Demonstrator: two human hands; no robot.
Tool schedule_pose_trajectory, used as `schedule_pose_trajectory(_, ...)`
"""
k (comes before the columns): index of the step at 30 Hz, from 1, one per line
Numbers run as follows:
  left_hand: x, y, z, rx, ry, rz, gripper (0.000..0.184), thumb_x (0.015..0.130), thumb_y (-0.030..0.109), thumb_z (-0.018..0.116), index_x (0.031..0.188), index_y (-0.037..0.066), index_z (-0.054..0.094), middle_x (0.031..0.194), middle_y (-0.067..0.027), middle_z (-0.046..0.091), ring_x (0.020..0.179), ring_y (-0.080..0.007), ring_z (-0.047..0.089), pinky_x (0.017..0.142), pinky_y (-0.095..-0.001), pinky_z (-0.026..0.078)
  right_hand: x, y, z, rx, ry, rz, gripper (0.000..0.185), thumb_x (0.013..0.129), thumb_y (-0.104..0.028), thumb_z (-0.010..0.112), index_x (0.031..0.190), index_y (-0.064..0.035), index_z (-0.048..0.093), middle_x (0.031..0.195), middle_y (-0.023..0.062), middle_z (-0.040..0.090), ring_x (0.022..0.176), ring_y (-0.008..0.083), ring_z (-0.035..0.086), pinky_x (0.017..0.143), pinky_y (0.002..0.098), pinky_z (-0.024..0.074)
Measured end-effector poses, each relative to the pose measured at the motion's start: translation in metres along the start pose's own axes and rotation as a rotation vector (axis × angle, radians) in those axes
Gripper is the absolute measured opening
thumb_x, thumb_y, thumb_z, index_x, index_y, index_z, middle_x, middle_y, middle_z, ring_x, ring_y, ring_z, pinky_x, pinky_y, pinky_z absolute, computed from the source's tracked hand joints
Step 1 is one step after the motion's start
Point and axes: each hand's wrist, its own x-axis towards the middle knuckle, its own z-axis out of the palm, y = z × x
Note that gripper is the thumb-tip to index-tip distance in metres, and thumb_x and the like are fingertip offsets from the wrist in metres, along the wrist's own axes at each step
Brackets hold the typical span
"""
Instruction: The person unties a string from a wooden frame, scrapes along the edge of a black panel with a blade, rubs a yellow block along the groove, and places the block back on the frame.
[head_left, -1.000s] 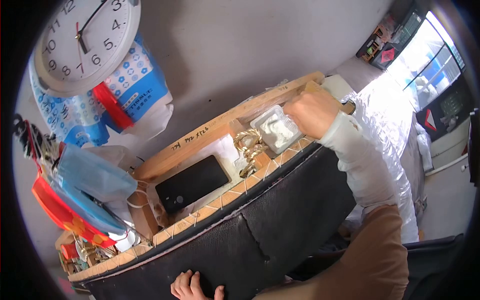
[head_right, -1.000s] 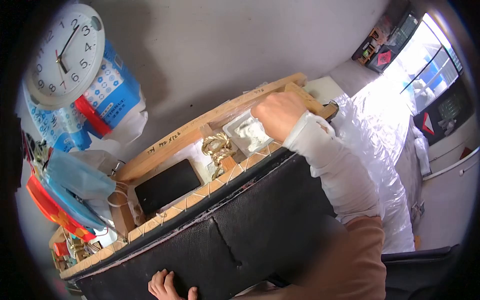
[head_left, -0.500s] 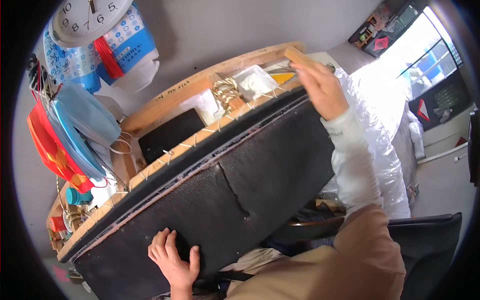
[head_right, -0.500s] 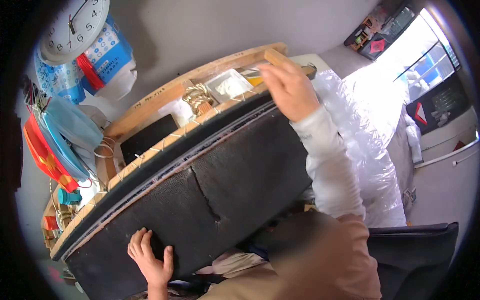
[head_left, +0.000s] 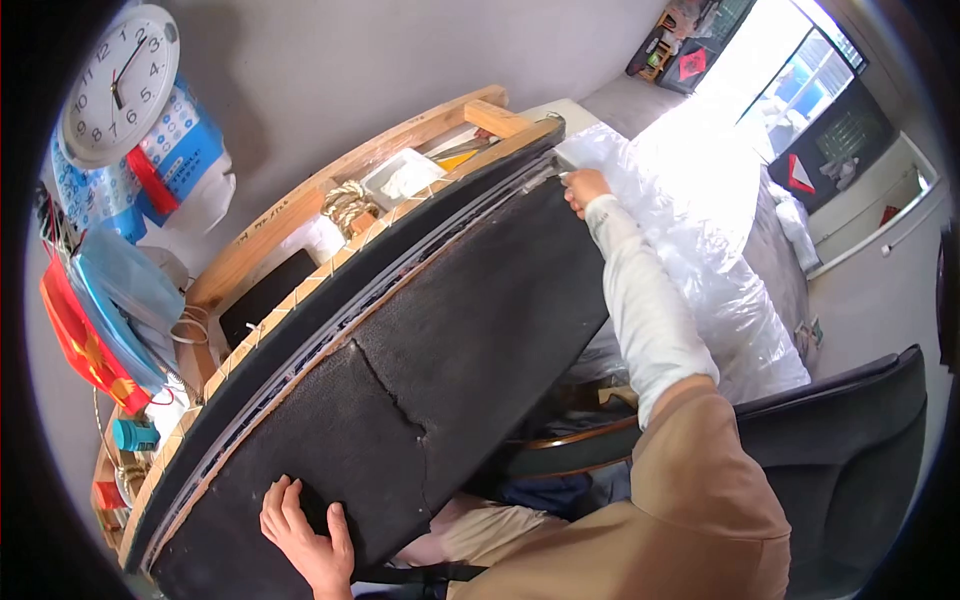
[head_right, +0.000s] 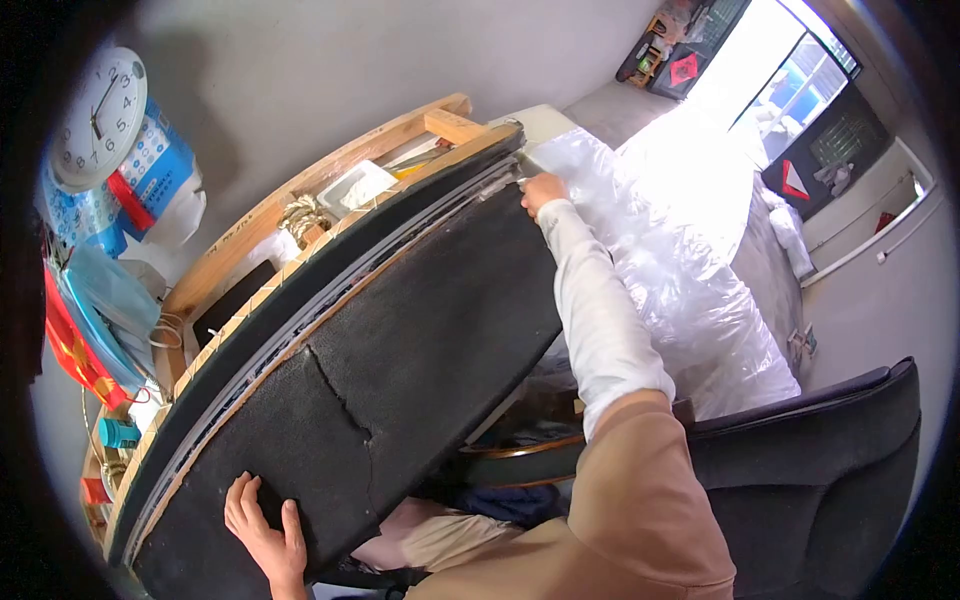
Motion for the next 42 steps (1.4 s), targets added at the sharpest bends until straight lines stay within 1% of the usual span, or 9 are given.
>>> schedule_pose_trajectory(3, 0.001, 0.0, -0.001, -0.008, -0.004, -0.018, 0.048, 0.088, 0.032, 0.063, 0.125, 0.002, 0.054, 0.134, -0.0153, 0.05, 0.131, -0.0335, 0.04, 0.111, -0.0472, 0.026, 0.052, 0.017, 0.007, -0.356, -0.078, -0.264, 0.023, 0.09, -0.02, 0.053, 0.072, -0.0058, 0.057, 0.055, 0.0049, 0.053, 0.039, 0.0175, 0.046, 0.037, 0.0362, 0.0341)
schedule_pose_trajectory(5, 0.002, 0.001, -0.002, -0.016, -0.012, -0.012, 0.048, 0.088, 0.031, 0.062, 0.124, 0.001, 0.054, 0.134, -0.0155, 0.05, 0.131, -0.0334, 0.04, 0.111, -0.0471, 0.026, 0.042, -0.005, 0.014, -0.537, -0.003, -0.081, 0.03, 0.09, -0.026, 0.052, 0.078, -0.0069, 0.071, 0.084, 0.0171, 0.072, 0.082, 0.0274, 0.071, 0.075, 0.0411, 0.0544)
schedule_pose_trajectory(8, 0.002, 0.004, -0.001, 0.002, 0.003, -0.021, 0.047, 0.088, 0.03, 0.063, 0.124, 0.001, 0.054, 0.134, -0.0156, 0.05, 0.131, -0.033, 0.04, 0.111, -0.0469, 0.026, 0.065, 0.018, 0.025, -0.397, 0.207, -0.258, 0.029, 0.09, -0.024, 0.055, 0.069, -0.0045, 0.061, 0.054, 0.0074, 0.055, 0.039, 0.0197, 0.049, 0.038, 0.039, 0.035)
schedule_pose_trajectory(14, 0.001, 0.002, -0.001, 0.003, -0.007, -0.003, 0.047, 0.089, 0.03, 0.062, 0.124, 0.0, 0.053, 0.135, -0.0169, 0.049, 0.131, -0.0334, 0.04, 0.11, -0.0472, 0.026, 0.005, -0.011, 0.013, -0.124, -0.178, -0.086, 0.028, 0.092, -0.027, 0.055, 0.089, -0.001, 0.067, 0.063, 0.0118, 0.062, 0.051, 0.0203, 0.058, 0.052, 0.0359, 0.0459)
schedule_pose_trajectory(18, 0.002, 0.001, -0.001, -0.005, -0.018, -0.004, 0.047, 0.089, 0.03, 0.062, 0.124, -0.001, 0.053, 0.134, -0.0173, 0.049, 0.13, -0.034, 0.04, 0.11, -0.0473, 0.025, 0.031, 0.011, 0.028, -0.711, 0.418, -0.559, 0.028, 0.095, -0.029, 0.056, 0.087, -0.0033, 0.064, 0.06, 0.0074, 0.057, 0.046, 0.0161, 0.052, 0.045, 0.0344, 0.0406)
schedule_pose_trajectory(29, 0.003, -0.001, -0.001, -0.049, 0.039, 0.014, 0.048, 0.087, 0.032, 0.064, 0.121, 0.0, 0.055, 0.13, -0.0165, 0.053, 0.125, -0.0353, 0.045, 0.107, -0.0487, 0.028, -0.01, 0.0, 0.048, -0.524, -0.011, -0.478, 0.031, 0.098, -0.03, 0.053, 0.085, -0.0034, 0.06, 0.056, 0.0036, 0.051, 0.042, 0.0139, 0.044, 0.041, 0.0319, 0.0335)
schedule_pose_trajectory(31, 0.004, 0.0, -0.003, -0.065, 0.049, 0.027, 0.047, 0.083, 0.029, 0.066, 0.12, 0.0, 0.056, 0.129, -0.0164, 0.053, 0.124, -0.0356, 0.045, 0.107, -0.0485, 0.029, -0.041, -0.015, 0.053, -0.569, -0.159, -0.343, 0.039, 0.096, -0.033, 0.047, 0.094, -0.0009, 0.069, 0.104, 0.0274, 0.066, 0.105, 0.0442, 0.06, 0.092, 0.0491, 0.0453)
schedule_pose_trajectory(36, 0.006, 0.003, -0.008, -0.11, 0.073, 0.054, 0.045, 0.081, 0.023, 0.068, 0.119, 0.002, 0.056, 0.128, -0.0162, 0.054, 0.124, -0.0349, 0.046, 0.107, -0.0467, 0.029, -0.105, -0.033, 0.085, -0.343, -0.278, -0.255, 0.034, 0.101, -0.029, 0.048, 0.083, -0.0022, 0.059, 0.057, 0.0057, 0.054, 0.039, 0.0148, 0.046, 0.04, 0.0308, 0.0373)
schedule_pose_trajectory(42, -0.006, -0.012, -0.016, -0.254, 0.077, 0.167, 0.042, 0.076, 0.013, 0.072, 0.114, 0.003, 0.057, 0.123, -0.0151, 0.056, 0.121, -0.0346, 0.049, 0.105, -0.046, 0.032, -0.16, -0.047, 0.118, -0.275, -0.36, -0.251, 0.034, 0.101, -0.028, 0.048, 0.082, -0.002, 0.058, 0.057, 0.006, 0.056, 0.038, 0.0142, 0.047, 0.039, 0.0313, 0.038)
